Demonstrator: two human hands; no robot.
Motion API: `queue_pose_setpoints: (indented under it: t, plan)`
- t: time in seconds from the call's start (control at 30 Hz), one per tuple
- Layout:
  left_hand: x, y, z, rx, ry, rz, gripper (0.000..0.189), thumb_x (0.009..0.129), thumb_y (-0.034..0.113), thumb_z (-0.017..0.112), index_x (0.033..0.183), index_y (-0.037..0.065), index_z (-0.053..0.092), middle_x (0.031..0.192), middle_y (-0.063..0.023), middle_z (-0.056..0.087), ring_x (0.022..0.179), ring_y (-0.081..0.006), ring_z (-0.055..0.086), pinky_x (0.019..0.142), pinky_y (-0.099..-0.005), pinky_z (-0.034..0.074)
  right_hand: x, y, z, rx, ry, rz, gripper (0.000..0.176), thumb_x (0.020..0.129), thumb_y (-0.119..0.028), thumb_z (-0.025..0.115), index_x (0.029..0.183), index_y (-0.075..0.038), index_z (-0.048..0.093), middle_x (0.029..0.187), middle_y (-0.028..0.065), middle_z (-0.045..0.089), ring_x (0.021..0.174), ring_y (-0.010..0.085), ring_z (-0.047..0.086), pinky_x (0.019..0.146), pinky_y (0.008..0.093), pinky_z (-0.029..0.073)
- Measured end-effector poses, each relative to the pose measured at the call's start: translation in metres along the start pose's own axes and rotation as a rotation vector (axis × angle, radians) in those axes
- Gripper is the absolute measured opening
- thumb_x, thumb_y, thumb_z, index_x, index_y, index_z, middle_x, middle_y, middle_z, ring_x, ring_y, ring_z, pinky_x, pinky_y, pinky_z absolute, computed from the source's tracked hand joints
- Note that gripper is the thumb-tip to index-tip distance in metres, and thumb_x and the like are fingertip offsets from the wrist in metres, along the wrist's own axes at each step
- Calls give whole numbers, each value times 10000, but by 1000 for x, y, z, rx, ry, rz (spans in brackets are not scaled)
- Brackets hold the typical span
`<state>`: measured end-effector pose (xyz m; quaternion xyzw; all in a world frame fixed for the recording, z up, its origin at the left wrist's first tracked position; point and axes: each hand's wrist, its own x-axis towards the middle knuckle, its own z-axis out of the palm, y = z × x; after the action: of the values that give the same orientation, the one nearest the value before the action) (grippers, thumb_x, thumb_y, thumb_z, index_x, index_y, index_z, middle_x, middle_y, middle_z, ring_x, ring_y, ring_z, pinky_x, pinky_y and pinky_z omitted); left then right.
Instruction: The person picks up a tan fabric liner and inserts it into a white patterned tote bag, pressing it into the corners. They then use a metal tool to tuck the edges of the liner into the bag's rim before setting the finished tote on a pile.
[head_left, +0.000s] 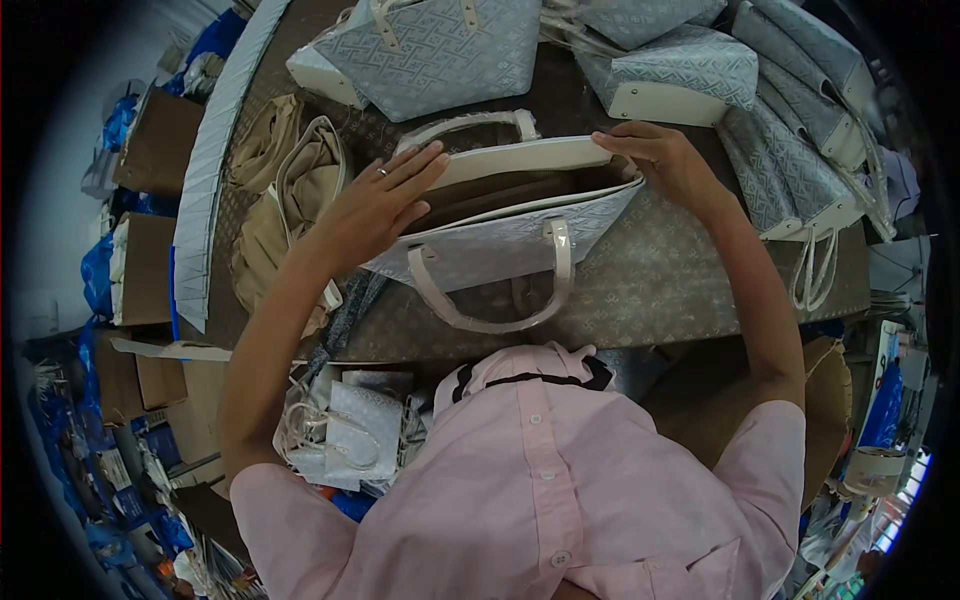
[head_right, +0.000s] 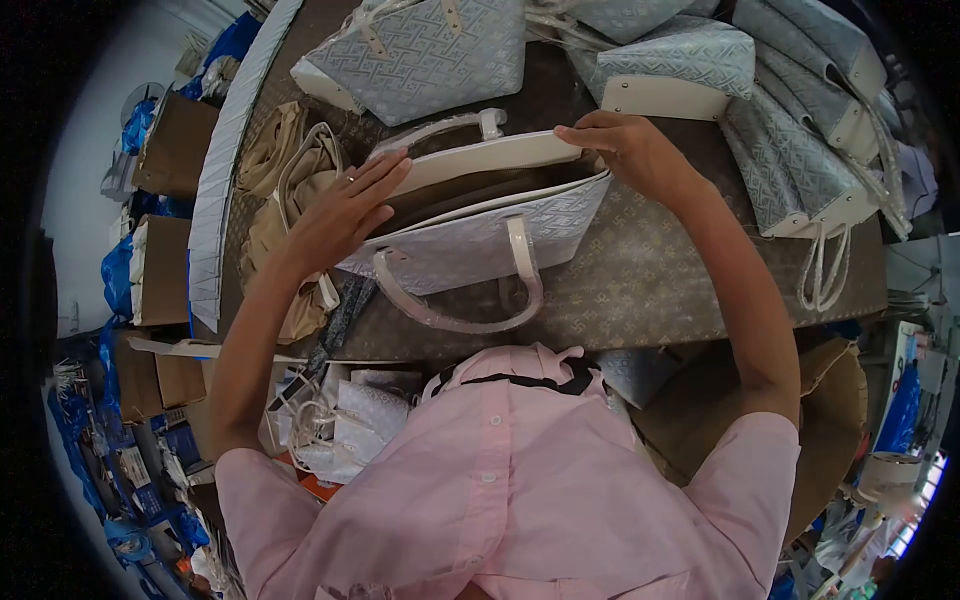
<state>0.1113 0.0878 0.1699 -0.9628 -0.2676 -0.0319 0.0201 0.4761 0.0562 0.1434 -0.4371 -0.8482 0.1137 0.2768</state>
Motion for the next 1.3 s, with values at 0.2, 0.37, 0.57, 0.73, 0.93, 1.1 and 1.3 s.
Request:
queue_pose_setpoints:
  t: [0.2,0.37,0.57,0.73,0.93,1.1,1.3]
  plan:
    - [6,2,-3,-153,42,11,416,892,137,516,1291,62,430,1306,-111,463,1163,-278,466,977,-366,368,2,6,7,-14,28,-7,501,754,97,584,1174,-173,605,1016,109,626,844,248,634,701,315,510]
    - [35,-2,19,-647,301,-191,175,868,164,565,905,8,636,830,-139,641,762,-286,604,711,-359,452,3,3,6,112,86,61,367,789,62,578,1087,-139,657,951,107,647,783,234,627,696,312,499]
    - [95,-3,21,-763,-233,-284,418,902,354,516,815,-46,601,632,-128,526,581,-178,482,604,-323,401,11,7,9,601,49,400,189,847,-87,607,1019,-59,680,804,33,650,678,89,555,614,229,442]
    - [103,-2,27,-948,-196,-230,488,903,414,497,826,-55,612,594,-63,483,589,-145,440,581,-329,369,9,8,12,678,-4,581,209,842,-182,628,966,-23,684,770,8,629,667,45,519,585,208,413]
    - [129,10,12,-891,-520,-528,559,838,502,577,1030,-20,632,880,-63,603,758,-128,505,686,-276,402,7,8,28,1082,84,629,220,844,-193,623,969,-21,683,795,-1,635,623,21,496,527,176,368]
    - [147,1,35,-1340,-651,-657,626,774,513,643,1106,-15,592,1065,-156,587,989,-207,540,833,-311,400,11,2,25,1119,87,788,229,839,-194,631,965,-9,681,784,1,637,610,14,486,505,164,350]
    - [140,22,28,-1114,-350,-636,670,715,535,687,1060,-34,603,1013,-170,581,982,-225,513,857,-301,370,9,9,20,923,29,637,248,813,-217,657,923,1,699,720,-6,625,598,42,477,506,205,349]
